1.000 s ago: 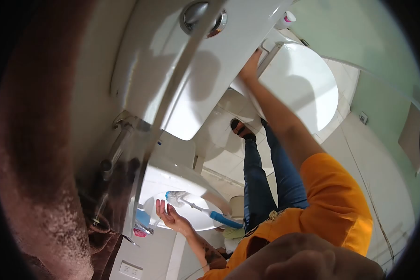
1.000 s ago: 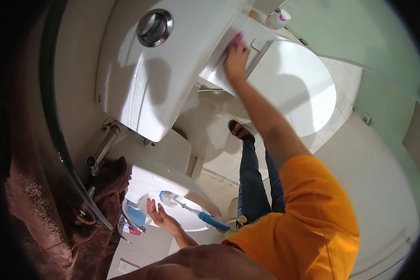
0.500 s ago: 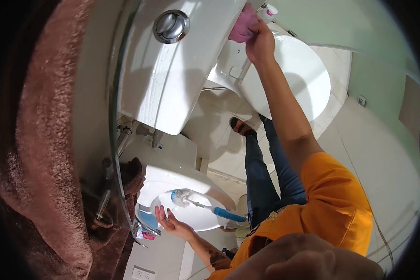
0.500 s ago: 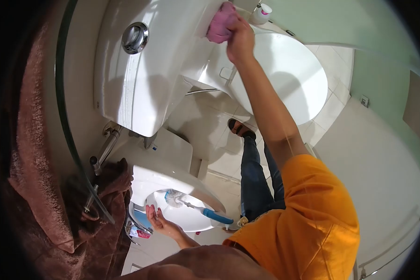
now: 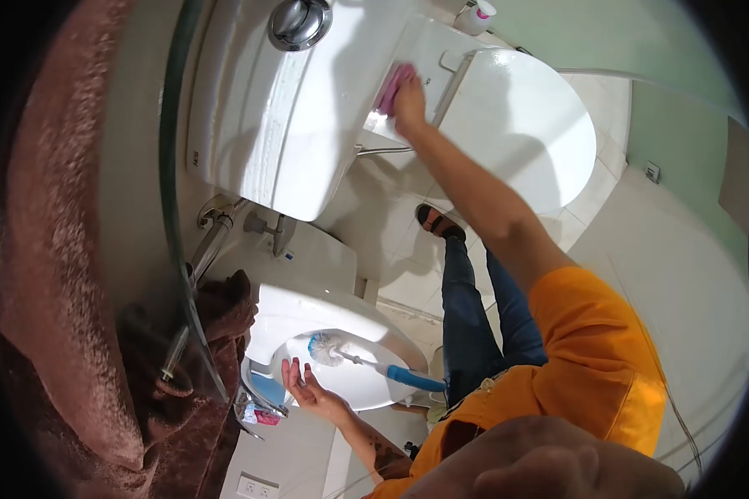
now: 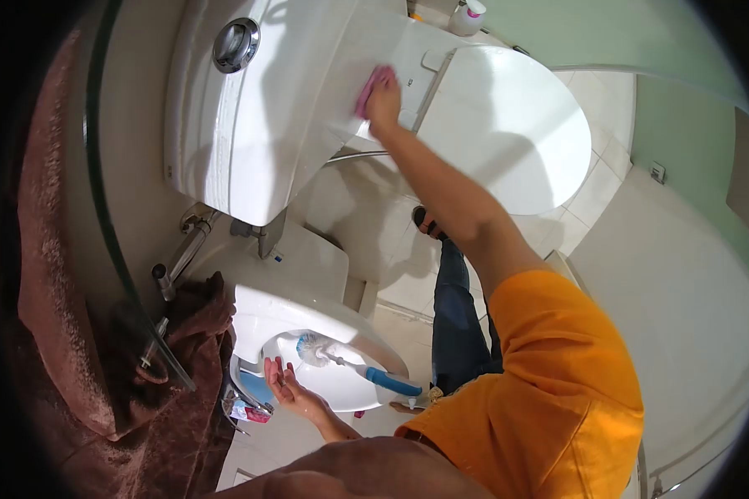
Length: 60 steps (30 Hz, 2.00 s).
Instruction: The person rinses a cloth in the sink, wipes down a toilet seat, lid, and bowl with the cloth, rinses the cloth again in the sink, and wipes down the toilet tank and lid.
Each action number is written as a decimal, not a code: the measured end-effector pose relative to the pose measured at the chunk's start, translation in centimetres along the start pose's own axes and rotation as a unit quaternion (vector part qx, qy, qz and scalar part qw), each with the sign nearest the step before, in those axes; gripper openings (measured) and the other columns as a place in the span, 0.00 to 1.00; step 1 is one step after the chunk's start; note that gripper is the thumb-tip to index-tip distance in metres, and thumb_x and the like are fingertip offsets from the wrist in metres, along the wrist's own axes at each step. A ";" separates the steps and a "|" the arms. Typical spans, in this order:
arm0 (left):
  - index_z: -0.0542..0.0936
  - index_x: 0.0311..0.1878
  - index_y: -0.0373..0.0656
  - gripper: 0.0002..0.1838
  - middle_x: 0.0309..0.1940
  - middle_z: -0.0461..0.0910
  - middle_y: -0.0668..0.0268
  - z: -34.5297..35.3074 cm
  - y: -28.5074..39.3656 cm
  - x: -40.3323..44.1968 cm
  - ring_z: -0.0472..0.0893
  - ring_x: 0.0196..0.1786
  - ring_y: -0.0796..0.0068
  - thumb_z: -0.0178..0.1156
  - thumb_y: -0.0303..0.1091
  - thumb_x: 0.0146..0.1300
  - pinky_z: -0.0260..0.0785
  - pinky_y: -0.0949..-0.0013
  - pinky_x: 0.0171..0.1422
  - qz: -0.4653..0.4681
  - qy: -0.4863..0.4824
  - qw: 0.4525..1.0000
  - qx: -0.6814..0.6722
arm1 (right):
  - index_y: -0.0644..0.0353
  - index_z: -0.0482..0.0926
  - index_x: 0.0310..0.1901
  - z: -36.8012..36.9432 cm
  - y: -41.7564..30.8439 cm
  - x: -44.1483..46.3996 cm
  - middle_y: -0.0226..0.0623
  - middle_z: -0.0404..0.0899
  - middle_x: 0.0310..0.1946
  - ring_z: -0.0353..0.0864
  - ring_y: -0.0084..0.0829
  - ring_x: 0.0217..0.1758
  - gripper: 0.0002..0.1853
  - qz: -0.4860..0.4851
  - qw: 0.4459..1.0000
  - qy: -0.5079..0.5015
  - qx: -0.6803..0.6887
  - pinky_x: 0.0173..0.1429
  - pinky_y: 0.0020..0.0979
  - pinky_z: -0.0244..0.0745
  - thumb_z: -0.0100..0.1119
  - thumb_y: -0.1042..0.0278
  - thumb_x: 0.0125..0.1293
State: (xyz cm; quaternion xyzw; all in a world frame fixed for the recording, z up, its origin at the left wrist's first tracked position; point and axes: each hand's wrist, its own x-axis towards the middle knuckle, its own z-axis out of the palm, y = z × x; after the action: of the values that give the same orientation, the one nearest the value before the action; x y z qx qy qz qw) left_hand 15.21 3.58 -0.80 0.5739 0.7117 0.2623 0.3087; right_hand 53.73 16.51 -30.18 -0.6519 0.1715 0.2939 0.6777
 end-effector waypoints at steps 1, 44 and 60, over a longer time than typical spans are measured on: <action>0.71 0.51 0.33 0.15 0.62 0.63 0.54 -0.1 0.2 -0.1 0.70 0.59 0.60 0.53 0.33 0.66 0.66 0.60 0.59 0.000 -0.002 1.000 -0.002 | 0.62 0.71 0.53 -0.2 0.8 -2.0 0.37 0.73 0.45 0.72 0.30 0.51 0.16 0.028 0.997 -0.032 0.062 0.55 0.30 0.66 0.42 0.71 0.66; 0.70 0.49 0.35 0.13 0.61 0.64 0.55 -2.2 0.7 -0.5 0.72 0.57 0.58 0.52 0.32 0.65 0.68 0.61 0.56 0.008 0.000 0.999 -0.045 | 0.60 0.74 0.39 -5.1 4.5 -9.4 0.30 0.74 0.33 0.74 0.25 0.35 0.10 0.234 0.913 -0.154 0.298 0.44 0.26 0.70 0.50 0.69 0.55; 0.70 0.50 0.34 0.14 0.61 0.65 0.54 -5.4 -0.1 0.3 0.74 0.55 0.57 0.51 0.32 0.66 0.69 0.60 0.55 0.024 0.003 0.998 -0.060 | 0.64 0.74 0.40 0.7 -15.4 -5.1 0.40 0.74 0.30 0.71 0.33 0.34 0.13 -0.337 0.937 0.069 -0.060 0.40 0.32 0.67 0.53 0.65 0.58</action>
State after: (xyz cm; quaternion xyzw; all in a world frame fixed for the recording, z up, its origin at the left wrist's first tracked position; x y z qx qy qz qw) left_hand 11.08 3.75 2.73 0.5703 0.6819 0.3131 0.3343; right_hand 59.33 16.67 -14.93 -0.7295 -0.0305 0.0123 0.6832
